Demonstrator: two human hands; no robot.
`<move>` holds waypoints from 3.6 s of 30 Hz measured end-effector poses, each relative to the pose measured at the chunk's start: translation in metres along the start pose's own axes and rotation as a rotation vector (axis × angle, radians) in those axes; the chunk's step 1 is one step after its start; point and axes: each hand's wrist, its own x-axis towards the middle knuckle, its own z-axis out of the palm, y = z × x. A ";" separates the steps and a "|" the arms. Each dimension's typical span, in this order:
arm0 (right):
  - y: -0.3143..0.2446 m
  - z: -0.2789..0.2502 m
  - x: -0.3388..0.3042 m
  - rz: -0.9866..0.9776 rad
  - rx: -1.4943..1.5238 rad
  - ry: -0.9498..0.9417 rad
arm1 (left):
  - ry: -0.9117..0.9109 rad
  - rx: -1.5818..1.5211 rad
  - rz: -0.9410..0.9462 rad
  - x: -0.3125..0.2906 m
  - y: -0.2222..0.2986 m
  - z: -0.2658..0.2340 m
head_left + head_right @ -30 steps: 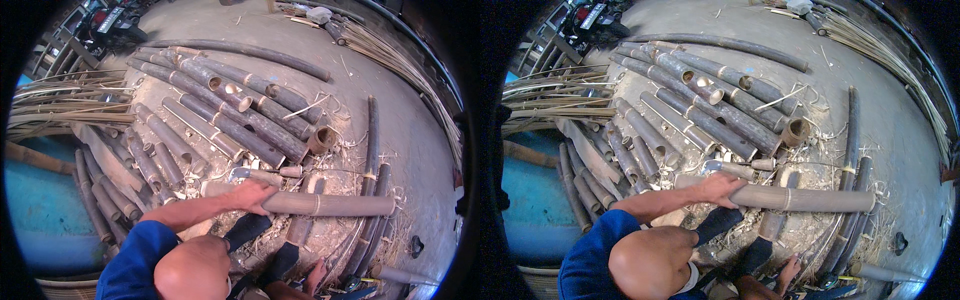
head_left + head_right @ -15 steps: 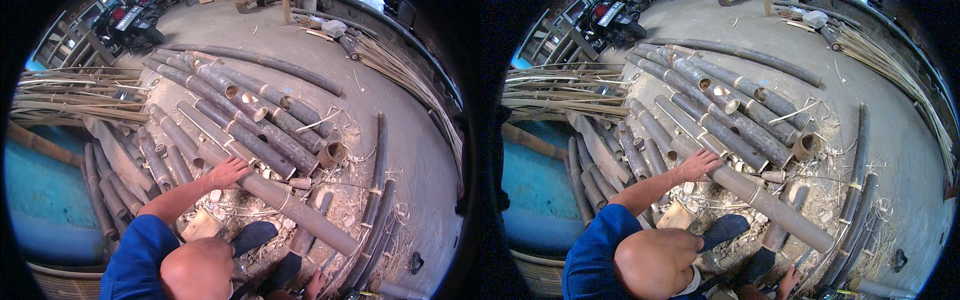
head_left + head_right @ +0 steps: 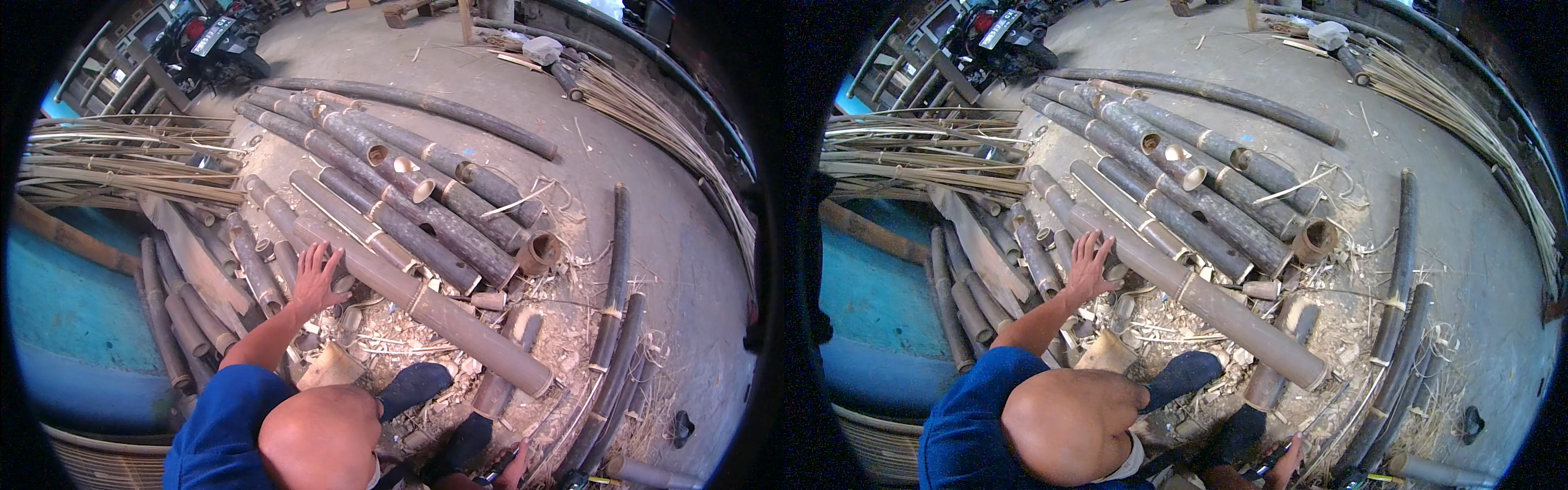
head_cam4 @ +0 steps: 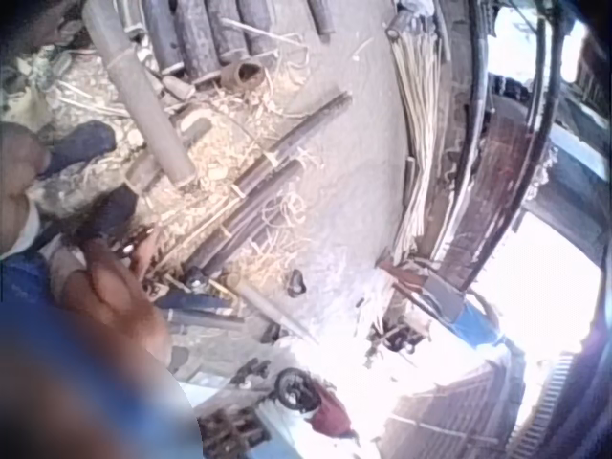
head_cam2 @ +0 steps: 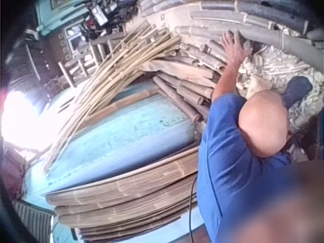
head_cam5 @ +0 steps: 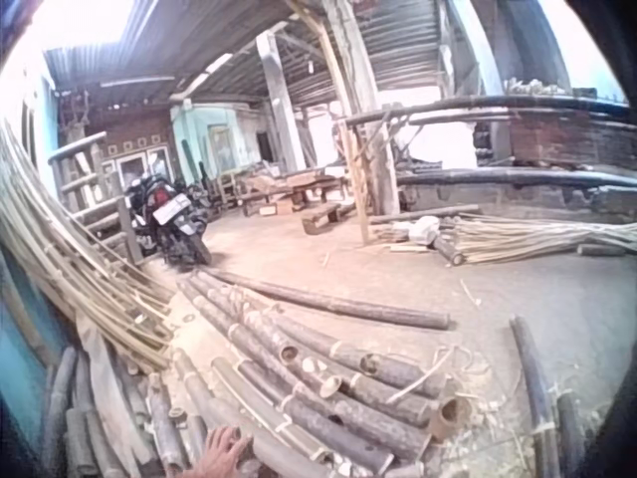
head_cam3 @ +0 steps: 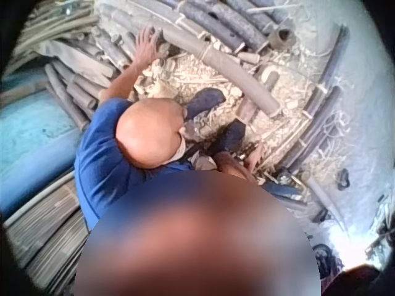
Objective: The person sits on the floor and uses a curved blade to shave and smooth the surface of a bamboo joint. They rotate the bamboo piece to work on different sides and occasionally inspect the cut surface.
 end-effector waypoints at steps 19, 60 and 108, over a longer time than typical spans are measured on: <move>-0.005 -0.016 -0.004 0.366 0.370 -0.192 | -0.008 0.054 -0.208 0.021 -0.092 0.062; 0.036 -0.005 -0.011 0.092 -0.023 0.012 | -0.502 -0.285 0.405 0.039 0.244 0.042; -0.121 0.084 -0.004 -0.932 -0.874 -0.067 | -0.944 -0.454 0.476 0.075 0.285 0.063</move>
